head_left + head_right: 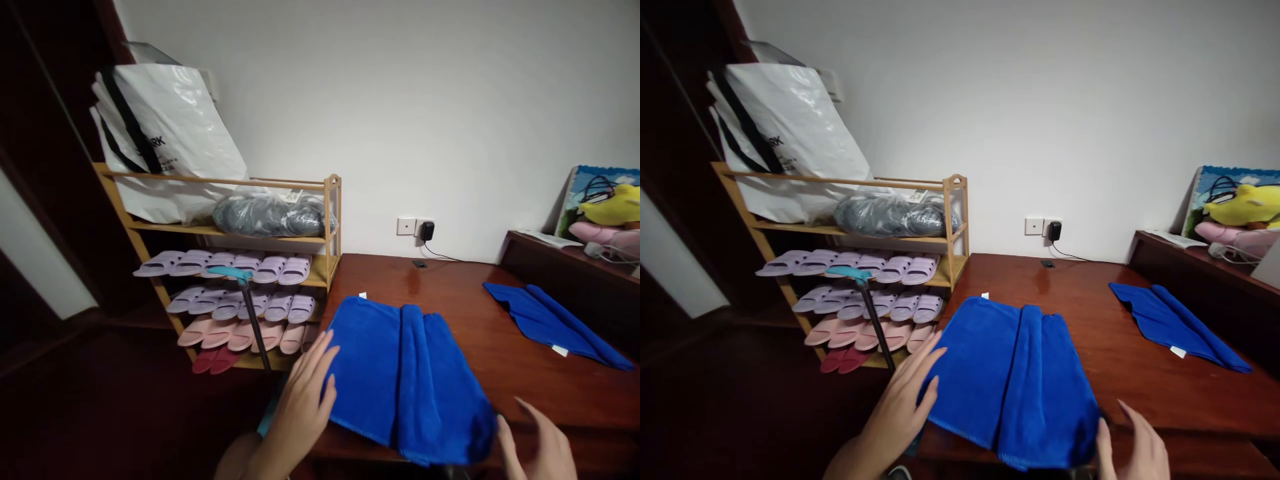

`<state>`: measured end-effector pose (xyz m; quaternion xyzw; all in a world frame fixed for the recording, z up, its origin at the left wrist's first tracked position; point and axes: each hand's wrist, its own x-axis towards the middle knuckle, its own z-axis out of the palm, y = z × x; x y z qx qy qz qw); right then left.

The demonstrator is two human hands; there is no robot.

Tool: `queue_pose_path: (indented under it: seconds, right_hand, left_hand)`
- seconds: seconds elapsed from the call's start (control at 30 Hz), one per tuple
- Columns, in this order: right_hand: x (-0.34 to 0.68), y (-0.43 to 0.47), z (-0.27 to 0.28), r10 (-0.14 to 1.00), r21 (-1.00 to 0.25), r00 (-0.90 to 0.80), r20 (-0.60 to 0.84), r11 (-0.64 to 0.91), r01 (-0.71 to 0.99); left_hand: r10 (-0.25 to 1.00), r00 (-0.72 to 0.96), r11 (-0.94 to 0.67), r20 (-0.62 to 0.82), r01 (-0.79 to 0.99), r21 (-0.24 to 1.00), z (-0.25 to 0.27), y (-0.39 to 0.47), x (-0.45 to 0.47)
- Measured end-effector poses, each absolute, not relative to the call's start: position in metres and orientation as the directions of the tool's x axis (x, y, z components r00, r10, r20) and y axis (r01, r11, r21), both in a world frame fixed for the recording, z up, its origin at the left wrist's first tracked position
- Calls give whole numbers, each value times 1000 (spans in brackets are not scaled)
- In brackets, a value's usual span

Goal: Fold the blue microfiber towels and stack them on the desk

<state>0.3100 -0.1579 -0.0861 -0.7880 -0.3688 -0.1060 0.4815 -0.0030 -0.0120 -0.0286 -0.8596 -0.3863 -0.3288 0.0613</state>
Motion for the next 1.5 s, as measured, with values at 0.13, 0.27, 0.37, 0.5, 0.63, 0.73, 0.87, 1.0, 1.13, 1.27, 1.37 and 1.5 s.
queue_pose_path:
  seconds: [0.13, 0.27, 0.37, 0.5, 0.63, 0.73, 0.87, 1.0, 1.13, 1.27, 1.37, 1.5]
  right_hand:
    - [305, -127, -87, 780, -313, 216, 588, -28, 950]
    - [316, -109, -113, 878, -150, 148, 455, -88, 985]
    - [357, -117, -131, 887, -138, 191, 420, -146, 980]
    - [442, -136, -140, 920, -183, 257, 295, -209, 961]
    - [497, -137, -126, 884, -173, 432, 179, -404, 898]
    - [501, -122, -112, 884, -185, 412, 222, -377, 908]
    - [503, -101, -111, 935, -136, 314, 166, -294, 946]
    - [541, -89, -120, 936, -146, 328, 126, -310, 939]
    - [587, -78, -125, 934, -168, 339, 118, -317, 933]
    - [616, -66, -128, 935, -189, 329, 132, -302, 934]
    - [628, -59, -128, 920, -218, 358, 161, -321, 922]
    - [639, -54, -125, 891, -214, 410, 197, -369, 904]
  left_hand:
    - [639, 679, -755, 362, 644, 122, -29, -1, 21]
    - [678, 700, -731, 224, 673, 113, -45, 6, 26]
    - [704, 676, -706, 218, 699, 113, -49, 5, 22]
    - [756, 611, -645, 235, 756, 110, -48, -5, 21]
    - [803, 554, -585, 220, 803, 112, -44, -13, 21]
    - [799, 563, -595, 210, 793, 136, -36, -5, 18]
    - [703, 676, -710, 221, 684, 165, -30, 19, 13]
    - [692, 703, -722, 163, 673, 159, -33, 31, 9]
    - [698, 700, -716, 152, 682, 147, -34, 36, 9]
    - [702, 702, -712, 119, 689, 138, -35, 55, 14]
    - [732, 668, -682, 137, 720, 127, -39, 71, 20]
    - [778, 613, -628, 139, 770, 117, -42, 76, 25]
